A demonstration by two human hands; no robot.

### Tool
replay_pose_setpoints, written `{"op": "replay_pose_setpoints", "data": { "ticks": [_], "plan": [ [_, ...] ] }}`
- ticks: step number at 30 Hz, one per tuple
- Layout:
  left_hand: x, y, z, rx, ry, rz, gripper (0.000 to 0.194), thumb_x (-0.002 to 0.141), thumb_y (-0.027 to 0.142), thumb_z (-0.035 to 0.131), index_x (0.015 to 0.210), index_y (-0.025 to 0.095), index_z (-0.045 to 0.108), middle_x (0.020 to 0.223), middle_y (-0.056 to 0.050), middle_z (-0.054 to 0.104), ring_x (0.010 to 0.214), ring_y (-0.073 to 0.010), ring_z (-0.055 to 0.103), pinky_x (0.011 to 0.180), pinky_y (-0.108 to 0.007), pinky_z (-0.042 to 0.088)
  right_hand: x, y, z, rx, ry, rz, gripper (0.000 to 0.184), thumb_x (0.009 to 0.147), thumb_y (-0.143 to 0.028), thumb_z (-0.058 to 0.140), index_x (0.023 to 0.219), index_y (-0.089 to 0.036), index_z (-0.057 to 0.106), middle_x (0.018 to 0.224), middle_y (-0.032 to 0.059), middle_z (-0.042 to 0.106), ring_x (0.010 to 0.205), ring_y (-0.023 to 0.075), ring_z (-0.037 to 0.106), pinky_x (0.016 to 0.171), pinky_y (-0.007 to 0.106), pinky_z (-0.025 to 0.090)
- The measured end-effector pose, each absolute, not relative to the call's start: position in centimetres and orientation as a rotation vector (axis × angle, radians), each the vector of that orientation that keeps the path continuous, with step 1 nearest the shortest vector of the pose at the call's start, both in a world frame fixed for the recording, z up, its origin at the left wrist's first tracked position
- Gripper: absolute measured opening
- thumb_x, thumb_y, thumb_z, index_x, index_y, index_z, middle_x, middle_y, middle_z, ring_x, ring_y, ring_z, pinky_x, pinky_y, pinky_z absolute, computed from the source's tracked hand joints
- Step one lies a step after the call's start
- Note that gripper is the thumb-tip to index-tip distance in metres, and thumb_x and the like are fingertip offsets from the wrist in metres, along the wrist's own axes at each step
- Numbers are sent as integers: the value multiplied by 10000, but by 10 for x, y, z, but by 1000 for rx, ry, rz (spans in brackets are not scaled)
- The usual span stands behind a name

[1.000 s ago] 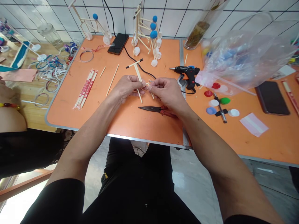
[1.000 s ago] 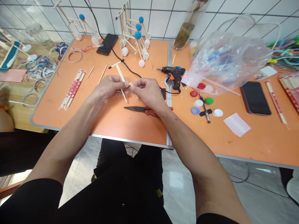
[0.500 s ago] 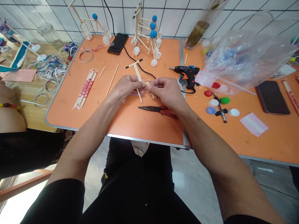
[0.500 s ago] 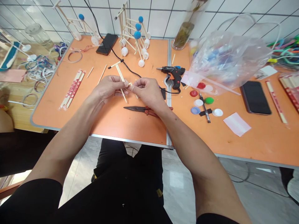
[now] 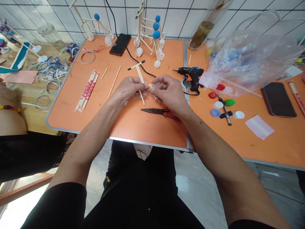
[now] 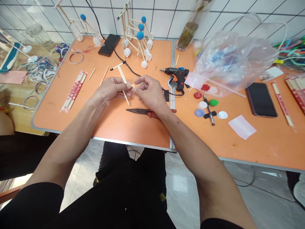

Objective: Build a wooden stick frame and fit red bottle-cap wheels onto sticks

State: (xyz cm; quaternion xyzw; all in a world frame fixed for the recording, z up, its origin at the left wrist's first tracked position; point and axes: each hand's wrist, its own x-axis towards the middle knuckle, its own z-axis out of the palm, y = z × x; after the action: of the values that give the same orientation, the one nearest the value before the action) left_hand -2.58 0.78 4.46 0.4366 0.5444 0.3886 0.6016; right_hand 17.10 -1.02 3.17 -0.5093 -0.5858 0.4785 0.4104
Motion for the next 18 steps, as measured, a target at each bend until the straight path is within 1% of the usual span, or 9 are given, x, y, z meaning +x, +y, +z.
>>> {"op": "replay_pose_setpoints", "data": {
  "ticks": [4,7,10,14,18],
  "plan": [
    [-27,9,43,1012,1255,894,136,897,90,842,792,153,783,853,-63,879,664,-109,765,745,-250,637,171,-11,32,-1272,-1499,1180,432,899,-496,1091,1030,-290,734,707,-47,655,655,171,610,637,320,476],
    [-28,9,42,1012,1253,890,128,902,103,850,802,147,783,880,-76,890,663,-110,764,765,-261,647,171,-10,29,-1254,-1502,1171,423,896,-484,1097,1018,-280,748,710,-44,658,654,163,607,636,316,472],
    [-28,8,42,1007,1257,882,124,916,99,832,814,145,778,868,-71,886,656,-105,761,749,-250,633,172,-7,24,-1191,-1493,1182,411,899,-482,1096,1007,-271,760,716,-37,681,631,153,608,606,306,470],
    [-26,7,45,1000,1269,872,114,908,75,821,831,144,773,824,-51,863,656,-106,761,774,-257,635,173,-2,16,-1113,-1484,1190,448,876,-540,1105,990,-272,765,688,-41,686,581,144,599,552,298,472],
    [-26,7,46,1000,1279,872,126,906,62,813,820,142,766,811,-43,850,653,-104,756,799,-276,642,173,-1,13,-1087,-1481,1187,494,855,-592,1112,980,-274,755,666,-47,678,555,139,590,531,298,479]
  ]
}}
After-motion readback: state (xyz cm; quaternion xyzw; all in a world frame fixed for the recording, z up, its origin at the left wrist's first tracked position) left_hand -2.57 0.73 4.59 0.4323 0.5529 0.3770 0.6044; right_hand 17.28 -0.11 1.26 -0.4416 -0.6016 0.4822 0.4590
